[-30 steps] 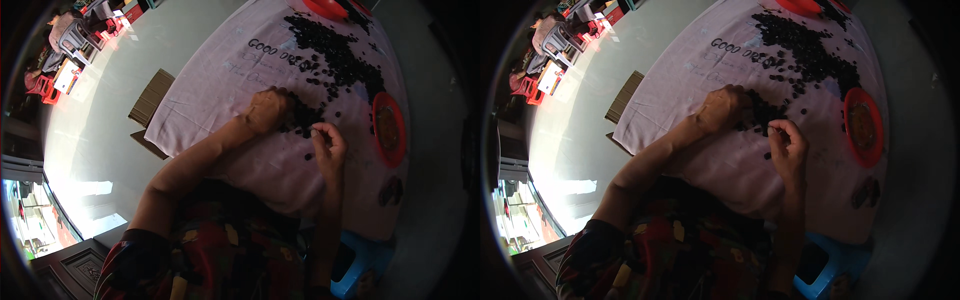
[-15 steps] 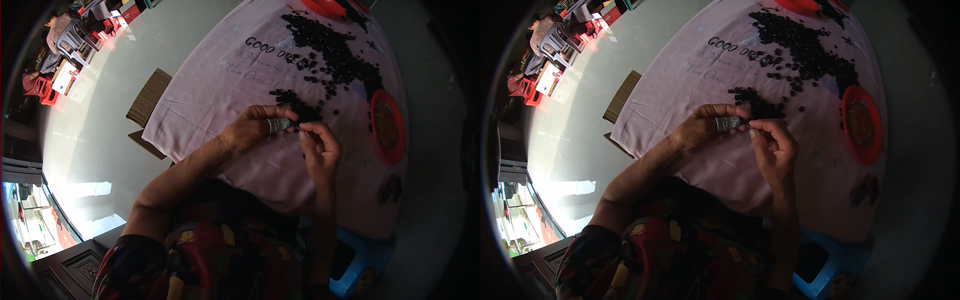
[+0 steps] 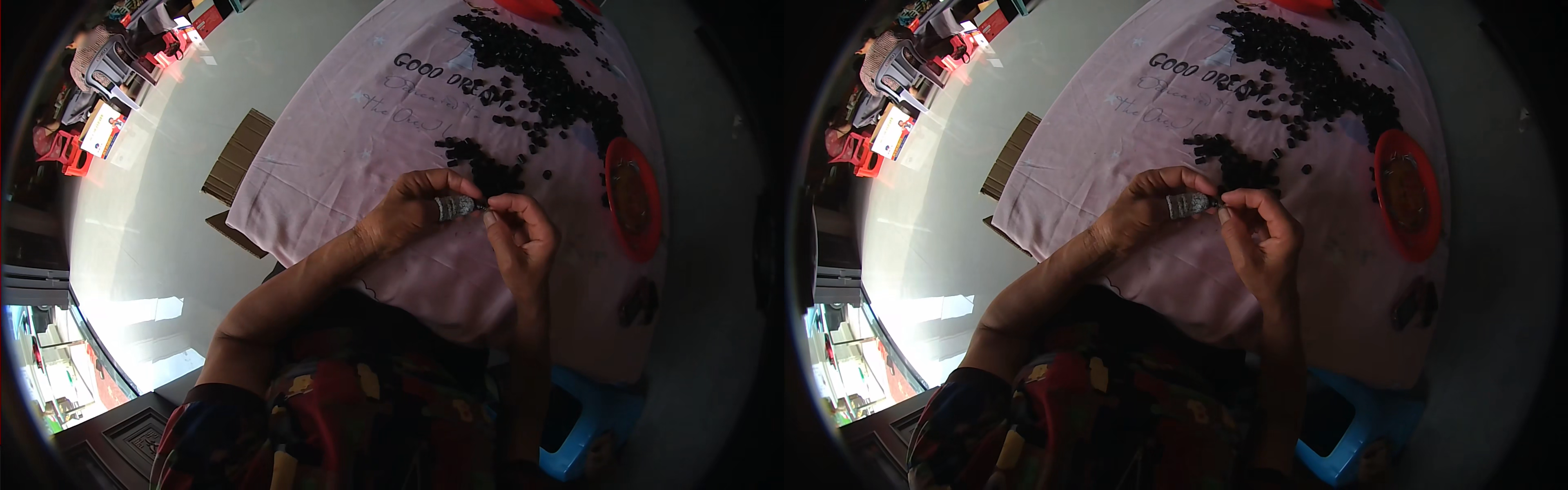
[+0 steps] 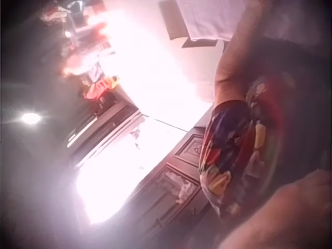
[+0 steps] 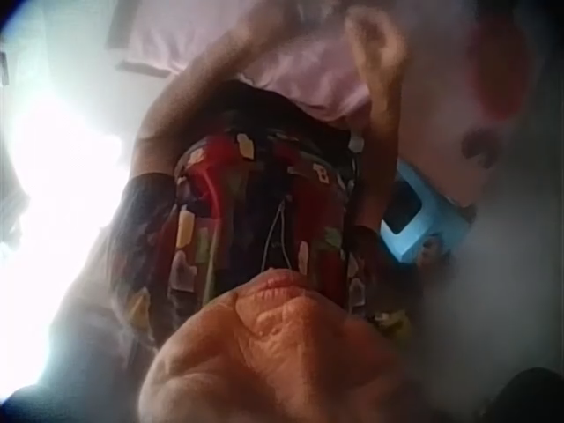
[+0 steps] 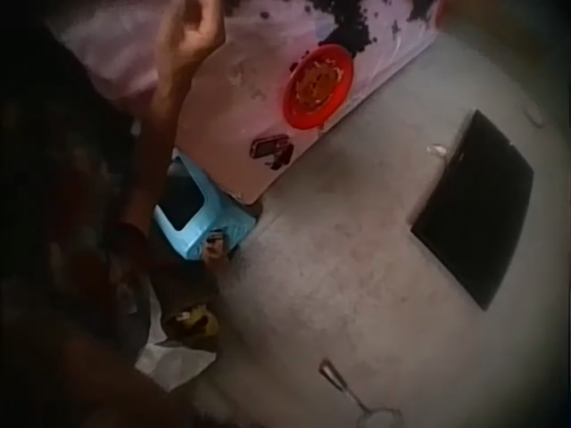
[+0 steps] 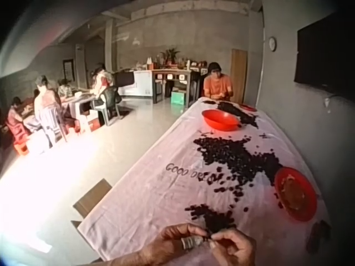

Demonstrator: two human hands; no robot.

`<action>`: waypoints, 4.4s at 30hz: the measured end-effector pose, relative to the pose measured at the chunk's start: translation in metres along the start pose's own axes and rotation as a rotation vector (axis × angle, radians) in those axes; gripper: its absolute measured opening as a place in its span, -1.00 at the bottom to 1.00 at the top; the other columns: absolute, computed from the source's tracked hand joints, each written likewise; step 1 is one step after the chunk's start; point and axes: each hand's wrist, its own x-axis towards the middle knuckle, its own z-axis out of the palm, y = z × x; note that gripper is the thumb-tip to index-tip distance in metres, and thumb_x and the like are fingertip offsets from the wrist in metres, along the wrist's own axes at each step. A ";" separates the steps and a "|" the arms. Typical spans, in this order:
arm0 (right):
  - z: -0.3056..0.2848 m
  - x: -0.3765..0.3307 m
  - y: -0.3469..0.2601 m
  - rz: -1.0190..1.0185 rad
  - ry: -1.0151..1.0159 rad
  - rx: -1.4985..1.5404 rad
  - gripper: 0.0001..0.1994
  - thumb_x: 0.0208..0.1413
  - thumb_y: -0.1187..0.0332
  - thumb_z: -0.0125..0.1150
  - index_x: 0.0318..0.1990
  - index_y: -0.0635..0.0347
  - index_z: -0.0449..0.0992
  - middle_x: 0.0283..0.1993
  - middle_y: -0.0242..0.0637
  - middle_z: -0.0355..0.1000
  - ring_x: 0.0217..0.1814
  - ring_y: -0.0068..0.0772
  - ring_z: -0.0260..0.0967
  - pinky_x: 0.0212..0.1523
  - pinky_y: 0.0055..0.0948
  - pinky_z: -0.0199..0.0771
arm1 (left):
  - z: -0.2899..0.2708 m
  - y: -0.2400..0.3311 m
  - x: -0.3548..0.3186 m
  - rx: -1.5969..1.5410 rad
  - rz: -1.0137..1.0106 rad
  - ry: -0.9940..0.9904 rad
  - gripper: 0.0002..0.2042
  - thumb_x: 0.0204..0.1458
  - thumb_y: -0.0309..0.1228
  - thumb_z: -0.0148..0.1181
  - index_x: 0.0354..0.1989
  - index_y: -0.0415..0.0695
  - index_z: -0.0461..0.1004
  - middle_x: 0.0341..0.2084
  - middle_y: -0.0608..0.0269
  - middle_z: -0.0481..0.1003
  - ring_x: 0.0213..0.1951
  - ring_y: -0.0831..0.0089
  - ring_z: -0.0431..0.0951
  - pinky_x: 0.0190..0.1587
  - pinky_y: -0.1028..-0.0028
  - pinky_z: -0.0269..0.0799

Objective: The person sorts small parts by hand on a table, placing selected items into a small container.

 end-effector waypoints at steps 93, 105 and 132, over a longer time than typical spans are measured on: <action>-0.003 0.000 -0.009 -0.271 -0.030 -0.236 -0.78 0.00 0.65 0.29 -0.18 0.24 0.63 -0.31 -0.34 0.53 -0.41 -0.69 0.39 -0.48 -0.70 0.28 | 0.012 0.031 -0.006 1.081 0.397 -0.073 -0.66 -0.06 -0.62 0.28 -0.08 -0.19 0.40 -0.43 0.26 0.54 -0.42 0.46 0.58 -0.38 0.50 0.48; -0.002 -0.005 -0.008 -0.303 -0.095 -0.233 -0.76 0.02 0.70 0.24 -0.14 0.30 0.63 -0.20 -0.23 0.56 -0.22 -0.55 0.49 -0.29 -0.63 0.45 | 0.015 0.048 -0.011 0.996 0.318 -0.089 -0.64 -0.02 -0.63 0.28 -0.05 -0.15 0.34 -0.38 0.30 0.54 -0.30 0.50 0.60 -0.29 0.46 0.54; 0.002 -0.009 -0.005 -0.105 0.022 0.035 -0.78 0.05 0.64 0.32 -0.12 0.29 0.63 -0.35 -0.38 0.51 -0.45 -0.73 0.35 -0.43 -0.73 0.34 | 0.002 0.027 -0.005 0.399 0.232 -0.142 -0.71 0.01 -0.75 0.25 -0.13 -0.19 0.42 -0.22 0.37 0.48 -0.11 0.59 0.52 0.04 0.52 0.47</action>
